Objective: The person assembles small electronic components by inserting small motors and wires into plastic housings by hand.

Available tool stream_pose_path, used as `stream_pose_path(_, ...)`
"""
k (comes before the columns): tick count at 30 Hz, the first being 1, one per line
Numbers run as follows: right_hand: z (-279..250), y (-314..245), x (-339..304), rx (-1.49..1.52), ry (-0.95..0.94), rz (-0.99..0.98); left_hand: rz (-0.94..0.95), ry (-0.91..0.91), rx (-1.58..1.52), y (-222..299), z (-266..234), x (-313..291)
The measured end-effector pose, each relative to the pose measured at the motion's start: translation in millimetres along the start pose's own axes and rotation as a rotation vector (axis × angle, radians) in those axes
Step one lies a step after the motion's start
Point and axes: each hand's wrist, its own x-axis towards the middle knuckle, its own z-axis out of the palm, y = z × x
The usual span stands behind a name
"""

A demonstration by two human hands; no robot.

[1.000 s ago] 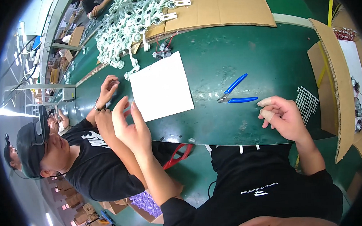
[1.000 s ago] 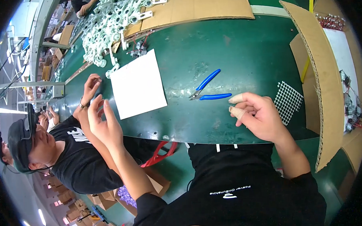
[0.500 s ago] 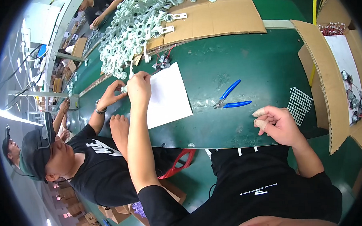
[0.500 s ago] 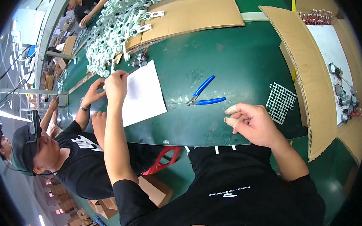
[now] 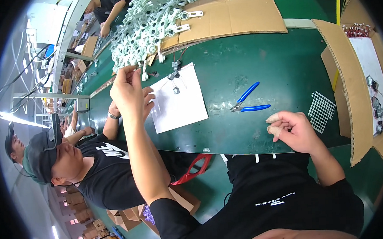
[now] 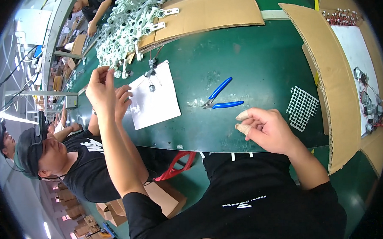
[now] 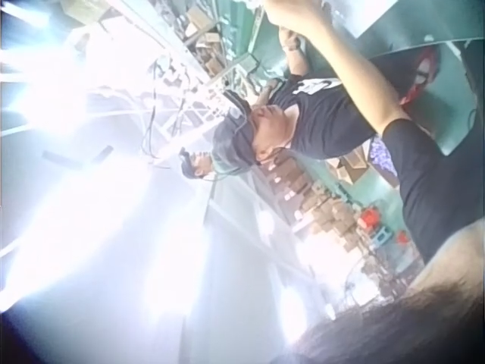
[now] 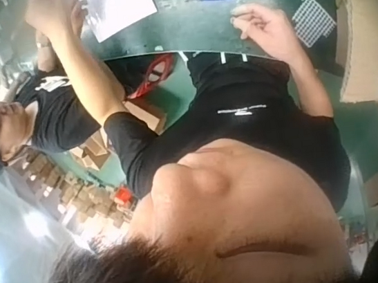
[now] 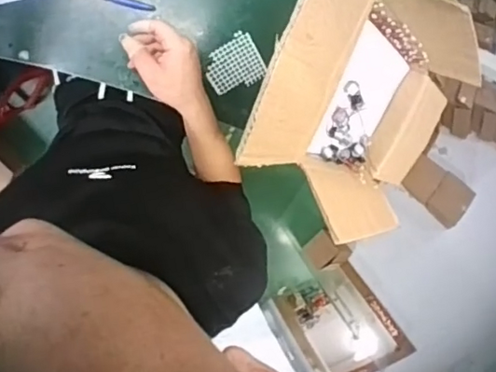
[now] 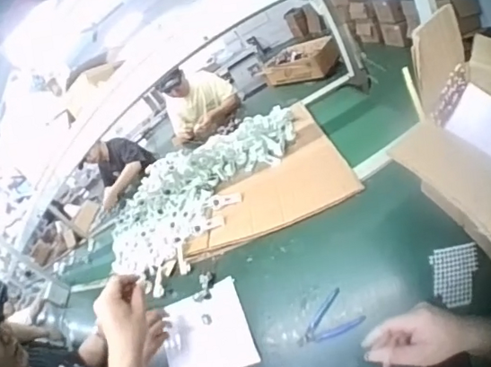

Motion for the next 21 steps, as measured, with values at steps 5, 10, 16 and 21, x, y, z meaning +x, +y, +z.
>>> stream_pose_path(5,3.2,-7.3,4.9,-0.005,-0.021,-0.025,0.048,-0.119,0.033,2.2,-7.1,-4.5)
stream_pose_path(10,4.9,-8.1,8.5,-0.001,-0.001,-0.042,0.125,-0.049,-0.026,51.5,-23.8,-36.9)
stream_pose_path(16,-0.7,-21.7,18.2,-0.296,0.184,-0.288,0.328,-0.197,-0.21,147.2,-2.2,-103.4)
stream_pose_path(21,13.1,-31.3,21.2,-0.064,0.06,-0.32,0.394,-0.333,-0.524,185.7,13.8,-155.6)
